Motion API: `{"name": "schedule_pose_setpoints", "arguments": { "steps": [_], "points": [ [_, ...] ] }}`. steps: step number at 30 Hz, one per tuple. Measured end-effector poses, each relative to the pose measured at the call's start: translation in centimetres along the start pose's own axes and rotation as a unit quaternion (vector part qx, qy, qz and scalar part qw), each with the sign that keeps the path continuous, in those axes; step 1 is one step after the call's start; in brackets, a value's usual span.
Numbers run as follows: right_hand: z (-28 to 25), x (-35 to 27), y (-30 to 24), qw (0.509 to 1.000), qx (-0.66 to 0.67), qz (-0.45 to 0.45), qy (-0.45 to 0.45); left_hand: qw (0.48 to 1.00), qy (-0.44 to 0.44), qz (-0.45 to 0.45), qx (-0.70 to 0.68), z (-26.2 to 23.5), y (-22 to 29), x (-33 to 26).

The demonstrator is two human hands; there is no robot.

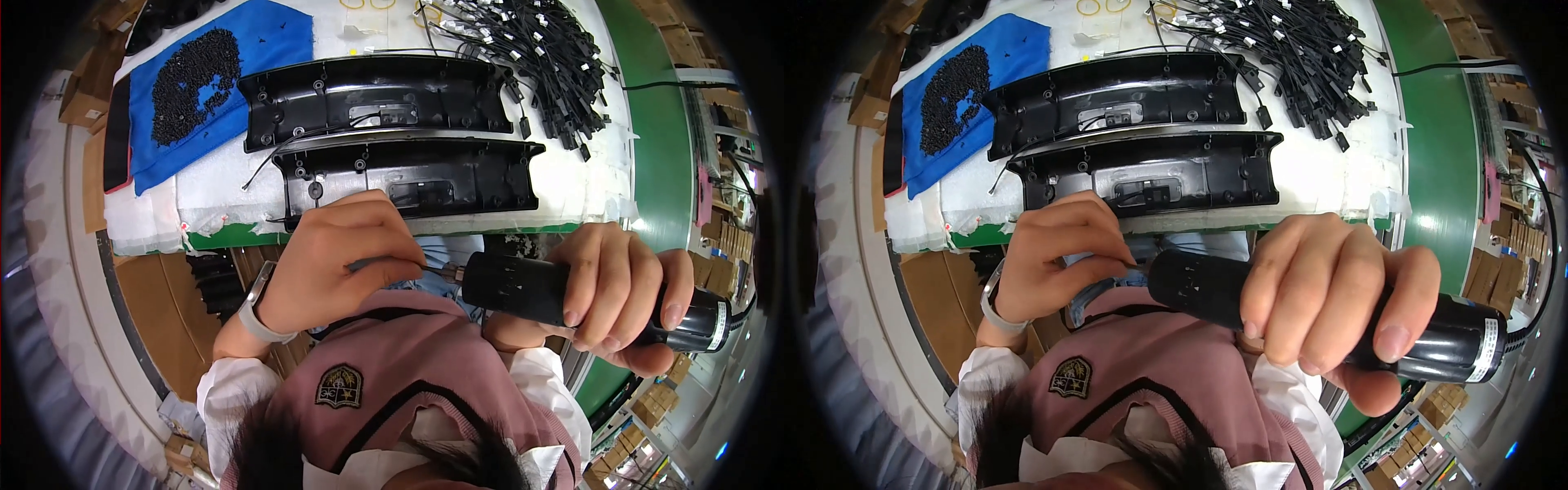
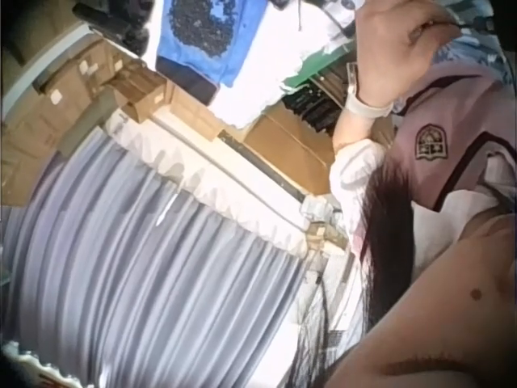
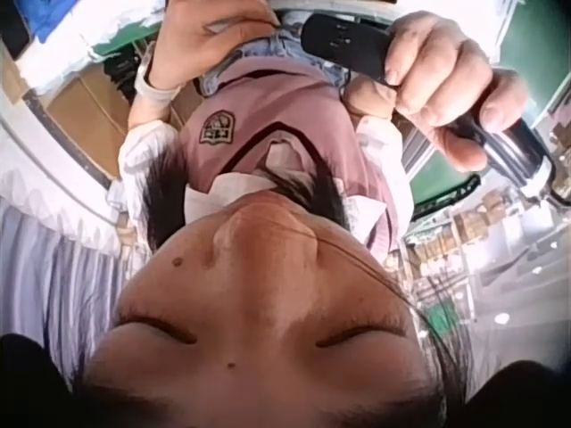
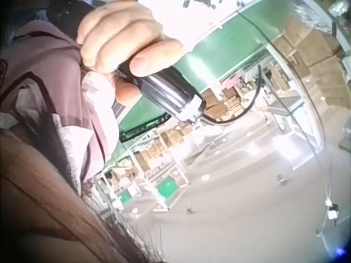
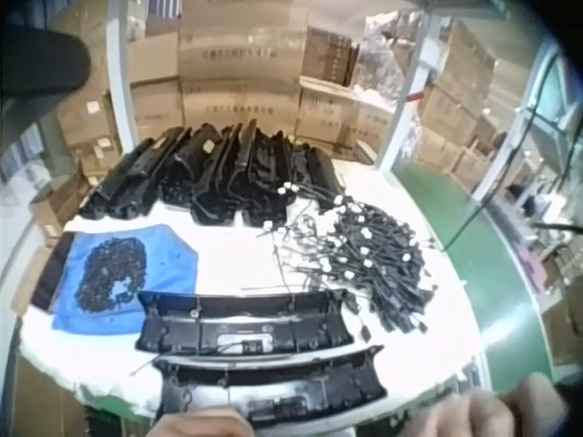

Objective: Assembling plastic housings for electronic components using an electric screwdriver and wiring harnesses.

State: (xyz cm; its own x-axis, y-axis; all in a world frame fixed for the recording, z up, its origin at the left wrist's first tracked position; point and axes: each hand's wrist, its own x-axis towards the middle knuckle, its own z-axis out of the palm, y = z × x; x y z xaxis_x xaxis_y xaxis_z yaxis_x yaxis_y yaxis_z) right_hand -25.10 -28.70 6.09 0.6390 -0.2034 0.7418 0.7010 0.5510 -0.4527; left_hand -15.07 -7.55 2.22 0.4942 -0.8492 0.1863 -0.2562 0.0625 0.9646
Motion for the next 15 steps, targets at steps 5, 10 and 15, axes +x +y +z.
{"name": "schedule_pose_setpoints", "arguments": {
  "steps": [5, 10, 15],
  "points": [
    [0.5, 0.6, 0.5, 0.999, 0.005, -0.032, 0.011, 1.000, 0.011, 0.006, 0.013, 0.0, 0.2, 0.4],
    [0.2, 0.3, 0.5, 0.974, -0.201, 0.033, -0.099, 0.947, 0.100, 0.109, 0.284, 0.2, -1.5, 0.6],
    [0.1, 0.6, 1.5, 0.952, -0.233, 0.086, -0.177, 0.911, 0.110, 0.106, 0.383, 1.1, -3.0, -0.3]
  ]
}}
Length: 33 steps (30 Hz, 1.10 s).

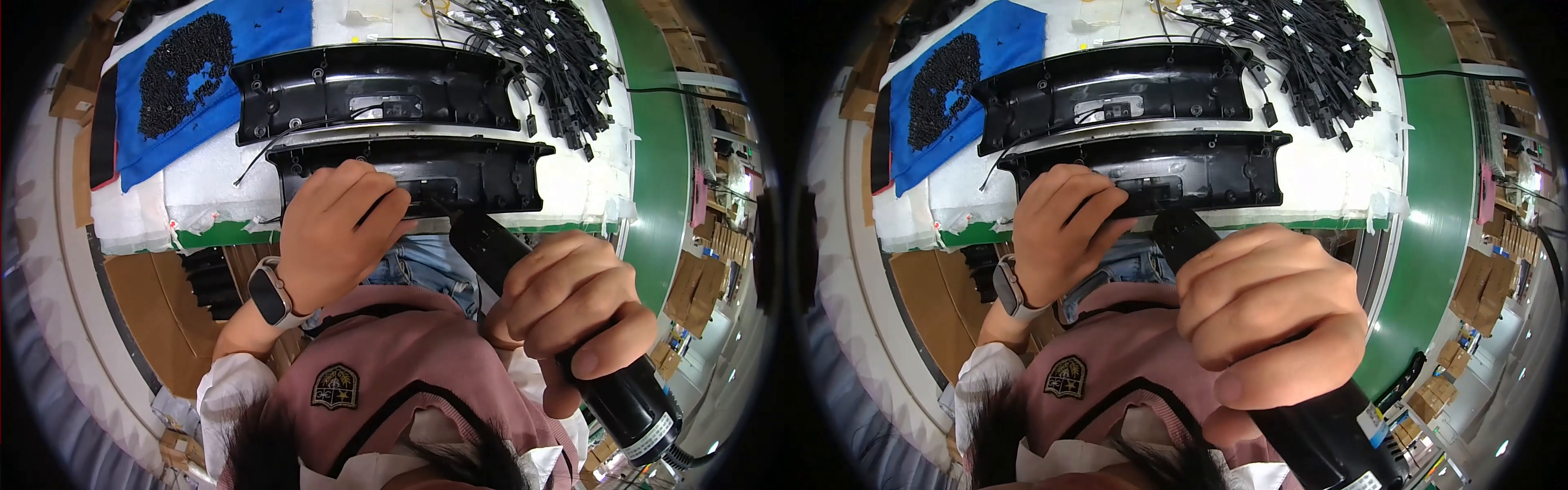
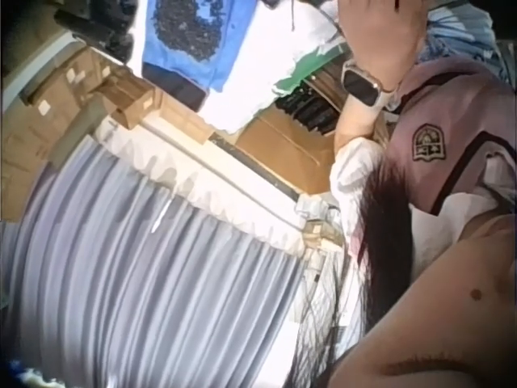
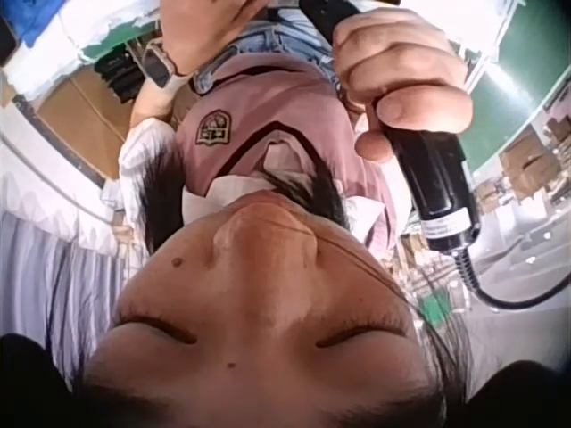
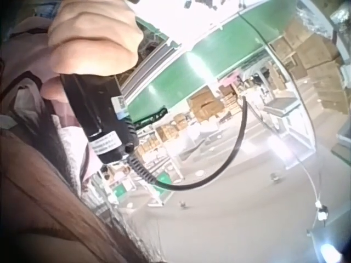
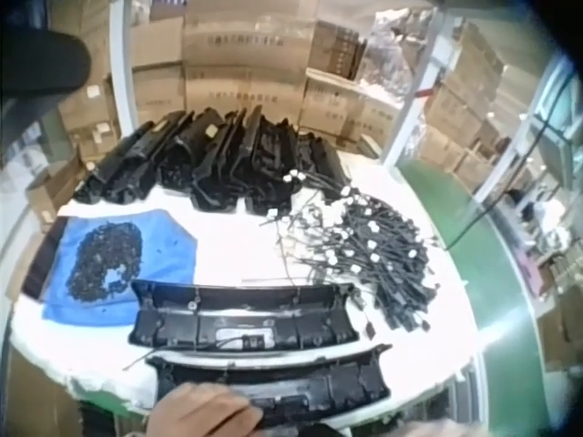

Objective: Assembling plastic housings for electronic components using an electric screwdriver and wiring harnesses.

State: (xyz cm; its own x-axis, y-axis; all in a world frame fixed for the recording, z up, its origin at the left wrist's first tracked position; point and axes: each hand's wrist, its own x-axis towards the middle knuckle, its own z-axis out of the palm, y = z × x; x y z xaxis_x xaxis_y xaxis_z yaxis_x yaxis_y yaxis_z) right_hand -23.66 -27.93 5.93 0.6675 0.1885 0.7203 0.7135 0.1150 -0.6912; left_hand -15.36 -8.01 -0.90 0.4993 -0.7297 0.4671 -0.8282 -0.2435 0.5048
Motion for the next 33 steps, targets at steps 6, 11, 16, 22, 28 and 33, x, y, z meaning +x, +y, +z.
{"name": "schedule_pose_setpoints", "arguments": {
  "steps": [6, 11, 16, 22, 28, 33],
  "points": [
    [-0.1, 0.4, -0.2, 1.000, 0.000, 0.016, -0.013, 1.000, -0.010, 0.022, -0.010, 0.2, -0.3, 0.4],
    [0.2, 0.3, -0.3, 1.000, -0.005, 0.023, -0.013, 1.000, -0.010, 0.024, -0.009, 0.4, -0.3, 0.3],
    [0.3, 0.4, -0.2, 1.000, -0.013, 0.020, -0.007, 0.999, -0.007, 0.031, -0.013, 0.5, -0.5, 0.2],
    [0.3, 0.3, -0.1, 1.000, -0.012, 0.018, -0.011, 0.999, -0.007, 0.030, -0.010, 0.6, -0.6, 0.1],
    [1.0, 0.5, 0.0, 0.999, -0.031, 0.023, -0.003, 1.000, -0.009, 0.028, 0.005, 0.9, -0.7, -0.1],
    [1.1, 0.9, -0.5, 0.998, -0.055, 0.035, -0.017, 0.999, 0.007, 0.049, 0.016, 1.0, -0.7, 0.2]
  ]
}}
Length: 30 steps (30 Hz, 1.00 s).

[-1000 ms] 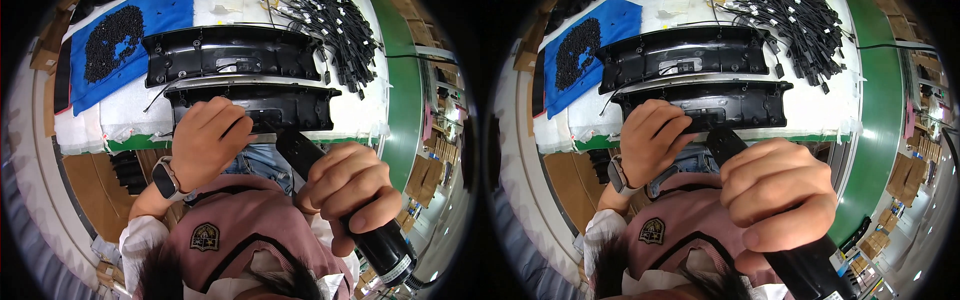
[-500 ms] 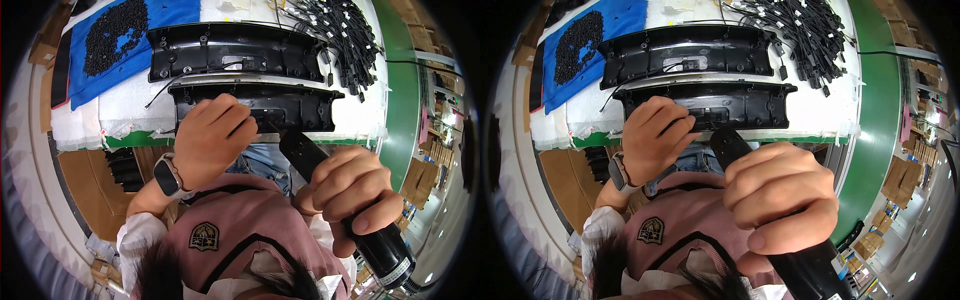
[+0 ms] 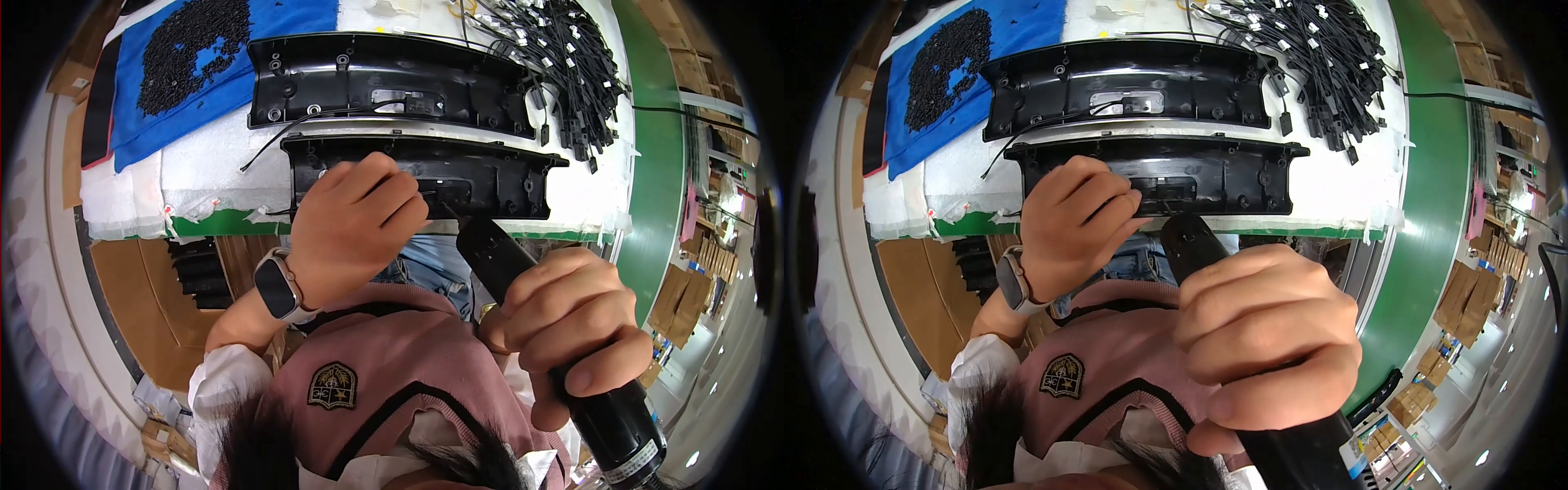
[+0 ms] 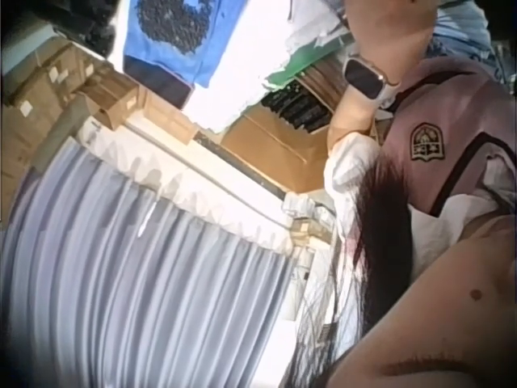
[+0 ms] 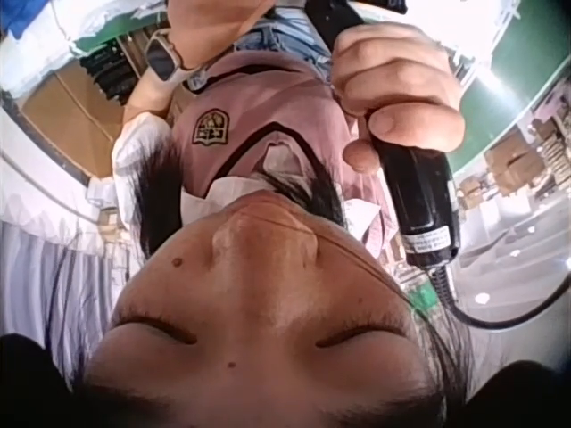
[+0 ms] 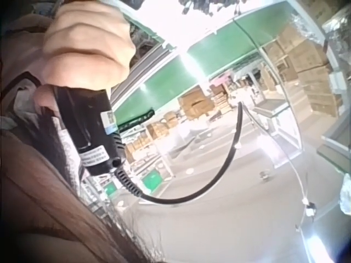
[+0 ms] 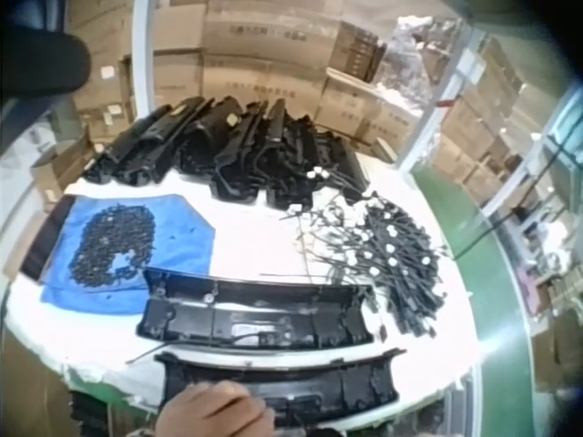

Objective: Assembling plastic housings for electronic components using an electric screwdriver and wiring harnesses.

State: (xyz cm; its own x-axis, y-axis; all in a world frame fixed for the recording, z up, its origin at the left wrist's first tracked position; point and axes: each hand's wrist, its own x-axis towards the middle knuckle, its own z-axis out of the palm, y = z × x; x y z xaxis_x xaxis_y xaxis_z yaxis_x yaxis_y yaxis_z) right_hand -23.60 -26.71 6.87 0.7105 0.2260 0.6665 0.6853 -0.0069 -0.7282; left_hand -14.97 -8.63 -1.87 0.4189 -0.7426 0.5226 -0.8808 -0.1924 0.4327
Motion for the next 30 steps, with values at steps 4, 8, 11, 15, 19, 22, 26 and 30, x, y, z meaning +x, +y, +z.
{"name": "schedule_pose_setpoints", "arguments": {
  "steps": [4, 8, 11, 15, 19, 22, 26, 30],
  "points": [
    [-0.1, -0.3, 0.2, 1.000, 0.015, -0.010, 0.000, 1.000, -0.009, -0.003, 0.002, -0.2, 0.0, -0.2],
    [-0.2, -0.3, 0.2, 1.000, 0.022, -0.007, 0.001, 1.000, -0.012, -0.007, -0.018, -0.4, 0.0, 0.0],
    [-0.3, -0.4, 0.2, 1.000, 0.023, -0.011, 0.005, 0.999, -0.014, -0.013, -0.033, -0.4, 0.0, 0.0],
    [-0.3, -0.3, 0.3, 0.999, 0.039, -0.016, -0.001, 0.999, -0.008, -0.011, -0.037, -0.3, 0.0, -0.1],
    [0.0, -0.4, 0.6, 0.999, 0.027, -0.013, 0.025, 0.999, -0.008, -0.010, -0.035, -0.3, 0.0, 0.0],
    [-0.1, -0.3, 0.5, 0.999, 0.023, -0.001, 0.024, 0.999, -0.008, -0.012, -0.038, -0.1, 0.0, 0.0],
    [-0.4, 0.7, 0.4, 0.999, 0.003, 0.028, -0.015, 1.000, -0.003, -0.001, -0.010, 0.2, -0.1, -0.1],
    [-0.1, 1.0, 0.9, 0.999, 0.028, 0.043, -0.007, 1.000, 0.005, -0.013, -0.003, 0.0, 0.0, -0.3]
  ]
}}
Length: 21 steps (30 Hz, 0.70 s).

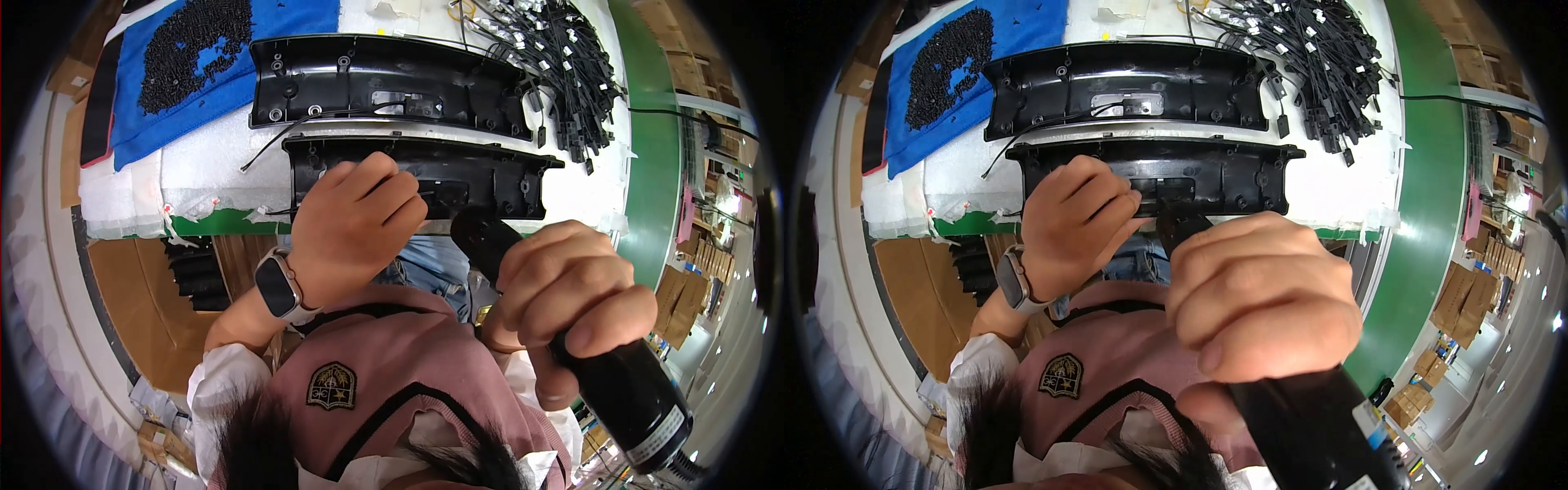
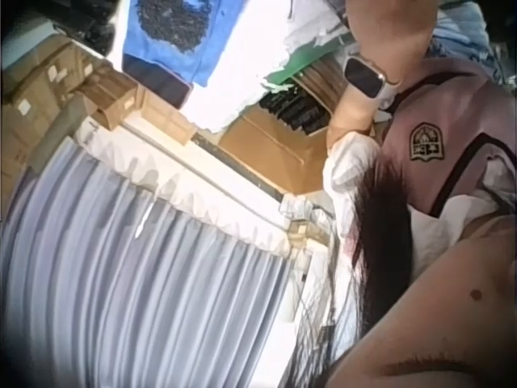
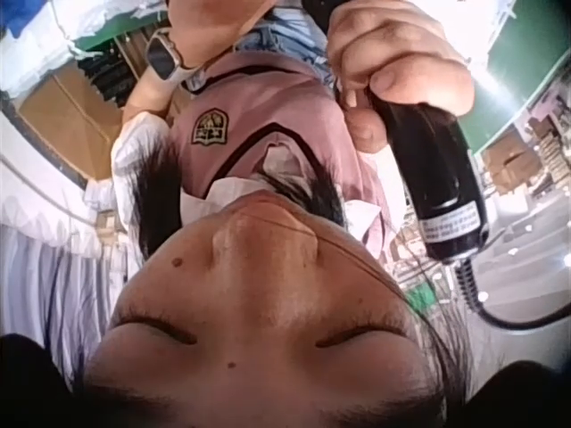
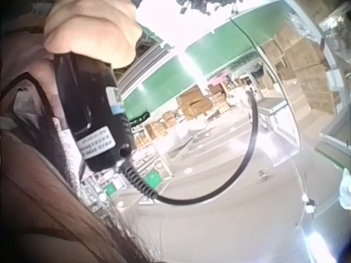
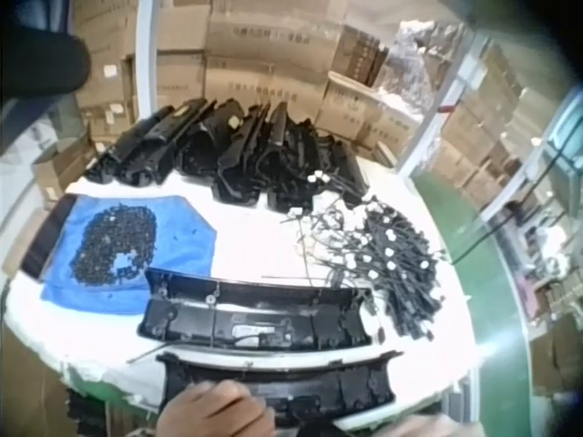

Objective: Assembling plastic housings for electronic components using an electric screwdriver and wiring harnesses.

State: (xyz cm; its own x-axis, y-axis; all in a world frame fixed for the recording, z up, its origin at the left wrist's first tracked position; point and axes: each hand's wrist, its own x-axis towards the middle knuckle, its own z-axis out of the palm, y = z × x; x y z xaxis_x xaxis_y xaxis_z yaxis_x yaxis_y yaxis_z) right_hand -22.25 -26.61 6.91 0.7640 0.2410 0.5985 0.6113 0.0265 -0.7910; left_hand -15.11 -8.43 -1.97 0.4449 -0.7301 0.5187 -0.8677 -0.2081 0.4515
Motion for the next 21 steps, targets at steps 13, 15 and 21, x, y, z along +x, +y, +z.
{"name": "schedule_pose_setpoints", "arguments": {
  "steps": [13, 15, 21],
  "points": [
    [2.1, -0.8, 4.0, 0.961, -0.103, -0.108, 0.232, 0.985, -0.010, -0.097, -0.145, 0.0, -1.0, -3.0],
    [2.2, 0.6, 2.2, 0.951, -0.081, -0.061, 0.290, 0.999, -0.015, 0.035, 0.036, -0.7, -0.7, -1.9],
    [-1.6, -3.3, -4.0, 0.951, 0.106, -0.007, 0.289, 0.997, 0.000, 0.071, 0.037, -1.0, 3.6, 0.3]
  ]
}}
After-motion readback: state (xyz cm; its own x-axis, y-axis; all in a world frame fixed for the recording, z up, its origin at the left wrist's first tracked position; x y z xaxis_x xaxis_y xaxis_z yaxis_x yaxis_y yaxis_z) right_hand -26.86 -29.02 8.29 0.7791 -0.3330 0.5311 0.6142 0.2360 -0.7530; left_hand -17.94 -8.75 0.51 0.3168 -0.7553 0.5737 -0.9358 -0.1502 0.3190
